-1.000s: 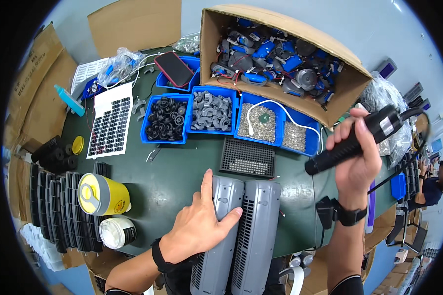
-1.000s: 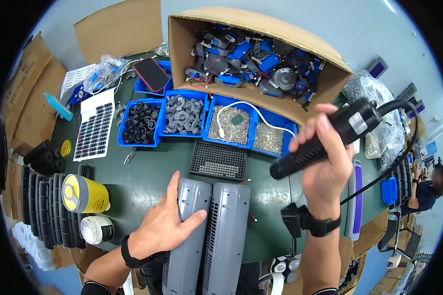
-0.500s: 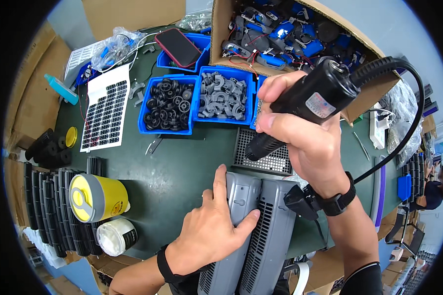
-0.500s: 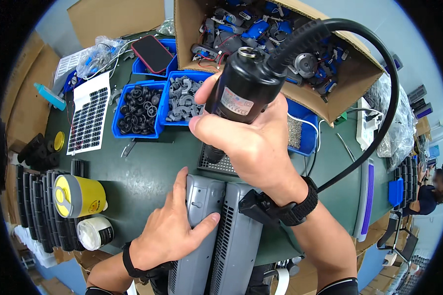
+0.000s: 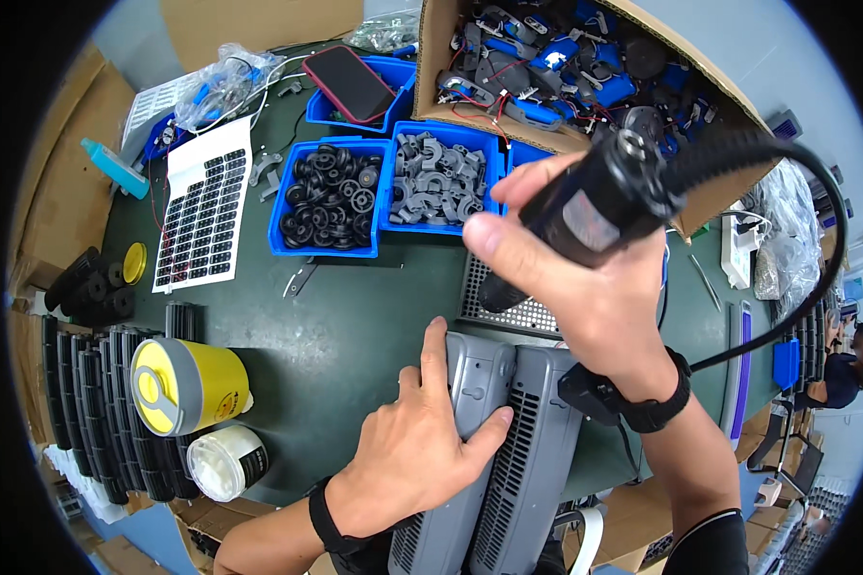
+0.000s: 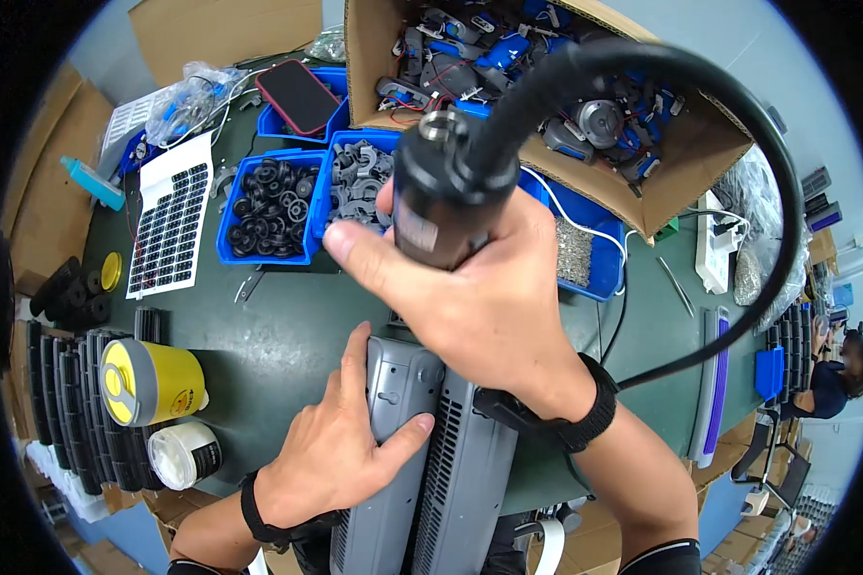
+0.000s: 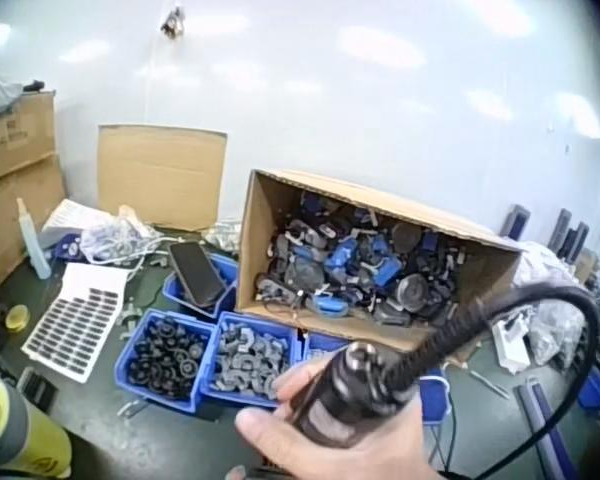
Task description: The person assembles a grey electronic device by inserting a black finned component into a housing and securing it with a hot glue gun. They then connect a small blue battery pack to the device's internal wiring and attach a grey top cover, using the glue gun again to seal the assembly.
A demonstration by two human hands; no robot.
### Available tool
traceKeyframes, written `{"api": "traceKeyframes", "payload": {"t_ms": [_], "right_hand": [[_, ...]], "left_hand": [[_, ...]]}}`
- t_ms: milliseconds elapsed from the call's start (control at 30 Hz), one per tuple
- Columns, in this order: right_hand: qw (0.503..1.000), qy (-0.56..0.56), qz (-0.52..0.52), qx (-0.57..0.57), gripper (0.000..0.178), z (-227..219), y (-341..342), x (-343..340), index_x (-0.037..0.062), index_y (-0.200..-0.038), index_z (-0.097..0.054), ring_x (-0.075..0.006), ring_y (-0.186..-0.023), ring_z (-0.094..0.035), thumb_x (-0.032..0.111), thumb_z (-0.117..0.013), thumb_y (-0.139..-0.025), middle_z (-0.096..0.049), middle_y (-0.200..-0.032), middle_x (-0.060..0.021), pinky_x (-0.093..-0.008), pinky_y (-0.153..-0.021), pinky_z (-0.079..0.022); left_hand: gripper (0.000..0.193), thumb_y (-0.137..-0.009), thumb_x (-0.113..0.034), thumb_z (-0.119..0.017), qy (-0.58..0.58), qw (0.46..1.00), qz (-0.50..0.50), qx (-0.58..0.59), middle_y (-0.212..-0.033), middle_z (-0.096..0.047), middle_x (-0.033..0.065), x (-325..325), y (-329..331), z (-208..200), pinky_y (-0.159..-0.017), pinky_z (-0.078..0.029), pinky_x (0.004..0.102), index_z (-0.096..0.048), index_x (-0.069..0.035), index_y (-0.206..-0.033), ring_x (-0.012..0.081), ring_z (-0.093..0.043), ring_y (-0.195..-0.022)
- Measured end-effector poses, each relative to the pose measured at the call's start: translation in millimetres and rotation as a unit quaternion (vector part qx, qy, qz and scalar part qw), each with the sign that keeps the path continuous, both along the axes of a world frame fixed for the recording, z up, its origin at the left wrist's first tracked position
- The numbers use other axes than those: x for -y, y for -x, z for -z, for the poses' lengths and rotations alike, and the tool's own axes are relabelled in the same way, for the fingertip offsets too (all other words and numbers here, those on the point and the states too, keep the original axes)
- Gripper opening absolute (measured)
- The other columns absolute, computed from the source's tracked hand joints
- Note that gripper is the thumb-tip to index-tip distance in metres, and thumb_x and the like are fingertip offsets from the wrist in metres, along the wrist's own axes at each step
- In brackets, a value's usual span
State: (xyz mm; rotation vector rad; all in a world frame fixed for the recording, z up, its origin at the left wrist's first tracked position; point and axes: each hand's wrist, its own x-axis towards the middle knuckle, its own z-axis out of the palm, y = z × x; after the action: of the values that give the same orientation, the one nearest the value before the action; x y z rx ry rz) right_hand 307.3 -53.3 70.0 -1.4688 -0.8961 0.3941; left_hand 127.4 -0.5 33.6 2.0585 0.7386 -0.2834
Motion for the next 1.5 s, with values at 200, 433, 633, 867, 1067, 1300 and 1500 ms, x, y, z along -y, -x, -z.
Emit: {"api": "traceKeyframes", "payload": {"t_ms": [200,433,633,867,1067,1300,1500], "right_hand": [[0.996,-0.009,-0.061,-0.07,0.031,-2,3,4,0.0022,-0.103,-0.068,-0.0158,-0.095,-0.072,0.008,-0.091,-0.083,-0.074,-0.105,-0.0121,-0.0334,-0.085,-0.059],[0.991,0.024,-0.074,-0.111,0.033,-1,-4,5,0.0027,-0.11,-0.068,-0.016,-0.092,-0.071,0.011,-0.088,-0.086,-0.073,-0.099,-0.0079,-0.0328,-0.084,-0.058],[0.99,-0.042,-0.067,-0.118,0.03,-1,-8,10,0.0012,-0.113,-0.064,-0.0174,-0.083,-0.067,0.01,-0.083,-0.09,-0.068,-0.095,-0.0082,-0.0336,-0.078,-0.055],[0.997,-0.044,-0.06,-0.02,0.036,-43,11,27,0.0019,-0.116,-0.056,-0.0175,-0.077,-0.065,0.016,-0.08,-0.093,-0.065,-0.084,-0.0078,-0.0342,-0.078,-0.054],[0.996,-0.034,-0.083,-0.018,0.041,-56,29,34,0.0043,-0.11,-0.053,-0.0171,-0.072,-0.064,0.016,-0.085,-0.088,-0.063,-0.078,-0.0062,-0.0355,-0.073,-0.056],[0.997,-0.01,-0.074,-0.013,0.038,-54,40,33,0.0052,-0.106,-0.054,-0.0134,-0.074,-0.063,0.011,-0.086,-0.085,-0.064,-0.08,-0.0051,-0.0327,-0.074,-0.057],[0.994,0.02,-0.11,-0.013,0.036,-54,43,33,0.0052,-0.104,-0.054,-0.0113,-0.077,-0.065,0.001,-0.084,-0.084,-0.065,-0.082,-0.0048,-0.0296,-0.074,-0.055]], "left_hand": [[0.108,-0.095,-0.047,-0.069,-0.007,1.0,-0.003,-0.001,-0.135,-0.051,0.0489,1,0,2,-0.091,-0.056,0.0597,-0.008,0.014,-0.159,0.0615,-0.066,-0.107],[0.107,-0.095,-0.049,-0.068,-0.016,1.0,-0.001,-0.009,-0.136,-0.051,0.0479,2,0,0,-0.093,-0.056,0.0597,-0.008,0.012,-0.16,0.0612,-0.065,-0.108],[0.106,-0.095,-0.05,-0.066,-0.025,1.0,0.003,-0.005,-0.135,-0.053,0.0469,4,0,2,-0.094,-0.055,0.0596,-0.008,0.01,-0.161,0.061,-0.065,-0.108],[0.106,-0.095,-0.052,-0.064,-0.067,0.998,0.002,-0.002,-0.118,-0.059,0.0435,6,2,2,-0.083,-0.059,0.0595,-0.009,0.007,-0.163,0.0586,-0.069,-0.093],[0.106,-0.095,-0.052,-0.064,-0.06,0.998,0.011,0.021,-0.118,-0.059,0.0431,6,3,11,-0.084,-0.059,0.0583,-0.009,0.009,-0.162,0.0574,-0.07,-0.092],[0.108,-0.096,-0.054,-0.063,-0.053,0.998,0.016,0.014,-0.119,-0.059,0.0431,7,2,13,-0.083,-0.059,0.0567,-0.007,0.01,-0.163,0.0562,-0.07,-0.093],[0.107,-0.095,-0.054,-0.063,-0.042,0.999,0.028,0.002,-0.12,-0.059,0.043,6,4,14,-0.084,-0.059,0.0558,-0.008,0.01,-0.163,0.0557,-0.07,-0.094]]}}
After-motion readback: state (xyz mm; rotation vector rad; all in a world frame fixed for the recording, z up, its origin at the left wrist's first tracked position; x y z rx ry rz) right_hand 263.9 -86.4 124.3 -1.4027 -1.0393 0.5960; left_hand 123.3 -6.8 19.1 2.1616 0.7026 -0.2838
